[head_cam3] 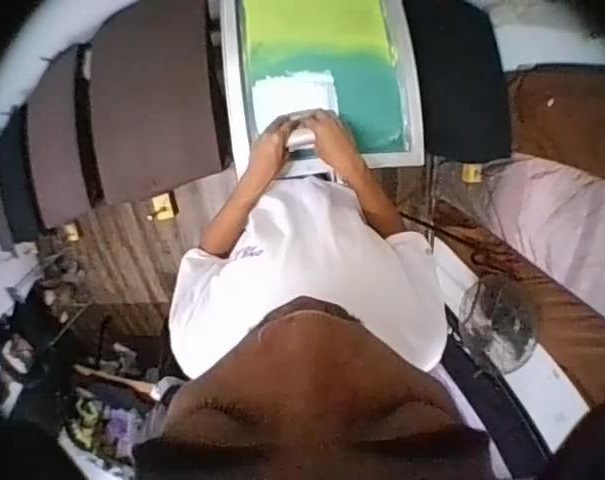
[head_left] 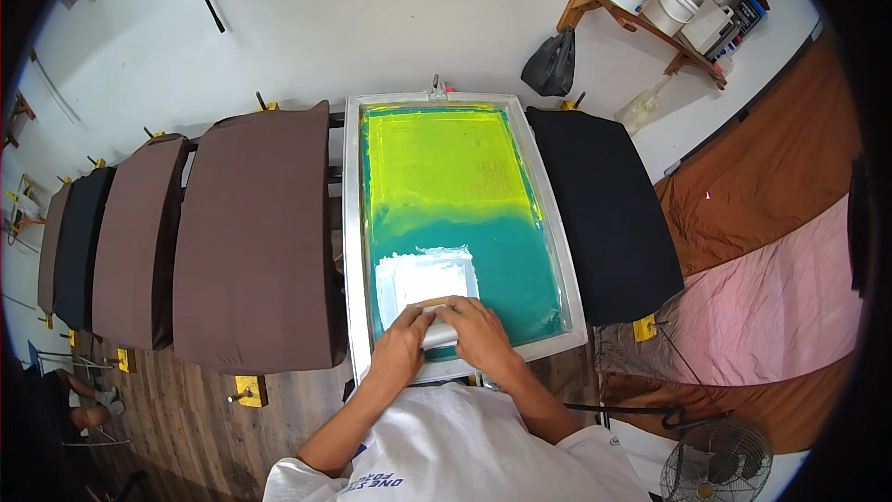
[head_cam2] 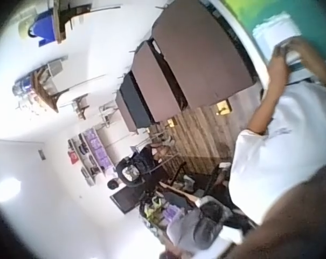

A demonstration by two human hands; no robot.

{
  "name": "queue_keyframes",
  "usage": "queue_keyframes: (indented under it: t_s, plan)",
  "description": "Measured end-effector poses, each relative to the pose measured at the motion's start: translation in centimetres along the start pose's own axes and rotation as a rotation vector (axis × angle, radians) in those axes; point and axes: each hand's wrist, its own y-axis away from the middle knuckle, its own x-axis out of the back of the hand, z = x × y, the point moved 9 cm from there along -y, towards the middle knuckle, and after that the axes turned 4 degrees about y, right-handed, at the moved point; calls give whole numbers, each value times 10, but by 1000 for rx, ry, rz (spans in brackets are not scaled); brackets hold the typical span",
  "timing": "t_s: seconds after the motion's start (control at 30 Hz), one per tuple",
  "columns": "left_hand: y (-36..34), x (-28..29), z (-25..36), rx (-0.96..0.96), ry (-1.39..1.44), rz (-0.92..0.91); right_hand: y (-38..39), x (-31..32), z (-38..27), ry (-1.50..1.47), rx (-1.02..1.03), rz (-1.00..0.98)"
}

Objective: Applying white ink to a screen-printing frame using a squeegee to print a design.

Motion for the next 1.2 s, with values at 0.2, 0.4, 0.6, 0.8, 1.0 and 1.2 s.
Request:
queue_keyframes:
  t_s: [0.2, 0.4, 0.6, 0.8, 1.0, 1.2]
  plan:
    - [3, 14, 17, -154, -73, 149, 3, 15, -11, 20, 5, 95]
    - [5, 6, 10, -51, -11, 9, 4, 8, -3, -23, -15, -69]
    - [-54, 31, -10, -179, -44, 168, -60, 21, 10, 1, 52, 68]
    - [-81, 28, -20, -146, -88, 52, -84, 10, 29, 16, 40, -54]
    - [-24, 7, -14, -120, -25, 29, -27, 4, 5, -52, 47, -69]
    - [16, -7, 3, 26, -21, -222, 20, -6, -5, -46, -40, -179]
